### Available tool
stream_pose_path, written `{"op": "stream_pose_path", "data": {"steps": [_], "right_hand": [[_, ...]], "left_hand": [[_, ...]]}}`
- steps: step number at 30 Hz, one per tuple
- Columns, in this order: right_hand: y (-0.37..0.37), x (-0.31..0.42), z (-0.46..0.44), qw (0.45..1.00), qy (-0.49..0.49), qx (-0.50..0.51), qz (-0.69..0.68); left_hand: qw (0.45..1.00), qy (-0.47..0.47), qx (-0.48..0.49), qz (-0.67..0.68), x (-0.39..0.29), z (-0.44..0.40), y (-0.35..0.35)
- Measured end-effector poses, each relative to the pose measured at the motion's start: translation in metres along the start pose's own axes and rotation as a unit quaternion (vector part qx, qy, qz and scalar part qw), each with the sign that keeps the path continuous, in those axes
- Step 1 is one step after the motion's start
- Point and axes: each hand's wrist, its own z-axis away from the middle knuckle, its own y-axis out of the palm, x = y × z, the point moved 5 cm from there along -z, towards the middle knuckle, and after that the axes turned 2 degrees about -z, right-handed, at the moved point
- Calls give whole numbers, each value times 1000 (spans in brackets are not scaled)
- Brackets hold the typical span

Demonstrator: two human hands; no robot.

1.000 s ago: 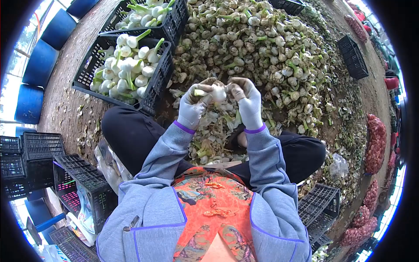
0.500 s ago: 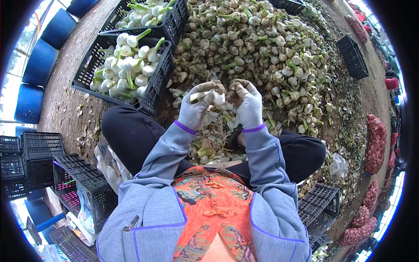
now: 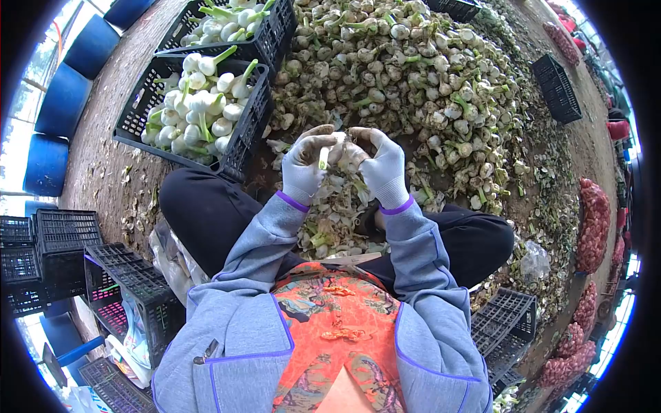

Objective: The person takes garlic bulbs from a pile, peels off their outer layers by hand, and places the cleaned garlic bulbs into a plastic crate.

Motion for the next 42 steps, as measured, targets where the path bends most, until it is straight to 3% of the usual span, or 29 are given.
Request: {"op": "stream_pose_path", "data": {"steps": [4,8,11,13,15,17,18,21,22,23,25,27,28,31,33,34,36,42], "right_hand": [[2,-2,0,994,-37,-10,98],[5,-10,-1,997,5,5,71],[2,-16,-4,990,-40,-25,132],[-8,-40,-9,972,13,-28,233],[-9,-55,-11,976,16,-32,216],[-9,-44,-9,969,-112,-56,213],[-5,-45,-9,1000,1,-22,-10],[5,-18,-3,988,60,58,-128],[6,-15,-3,998,17,24,-53],[6,-16,-3,998,17,25,-53],[7,-19,-3,996,20,15,87],[7,-27,-3,995,16,3,97],[6,-32,-2,994,12,-12,106],[10,-34,-4,999,49,-16,16],[11,-14,-1,1000,11,13,-3],[9,-1,-1,990,-87,2,107],[6,-2,-1,983,-92,-4,158],[8,-5,0,967,-93,6,236]], "left_hand": [[1000,-3,-12,-23,10,1,-4],[999,-12,-10,-28,13,3,-4],[998,-52,-42,7,15,3,-5],[999,-10,-17,33,-5,0,0],[997,-34,-24,58,-5,-2,-3],[992,-86,-61,66,11,-1,-10],[993,-71,-62,70,15,-2,-11],[998,-24,-49,27,16,-3,-11],[998,-24,-48,27,17,-2,-11],[998,-37,-48,33,19,0,-12],[997,-48,-51,37,19,0,-15],[975,-105,-87,176,25,-1,-16],[975,-106,-86,176,24,-1,-15],[992,-35,-75,99,12,-5,-17],[996,-23,-66,56,13,-3,-15],[998,-9,-55,13,13,-2,-13],[995,39,-29,-85,4,-2,-9],[987,55,-35,-147,5,1,-6]]}}
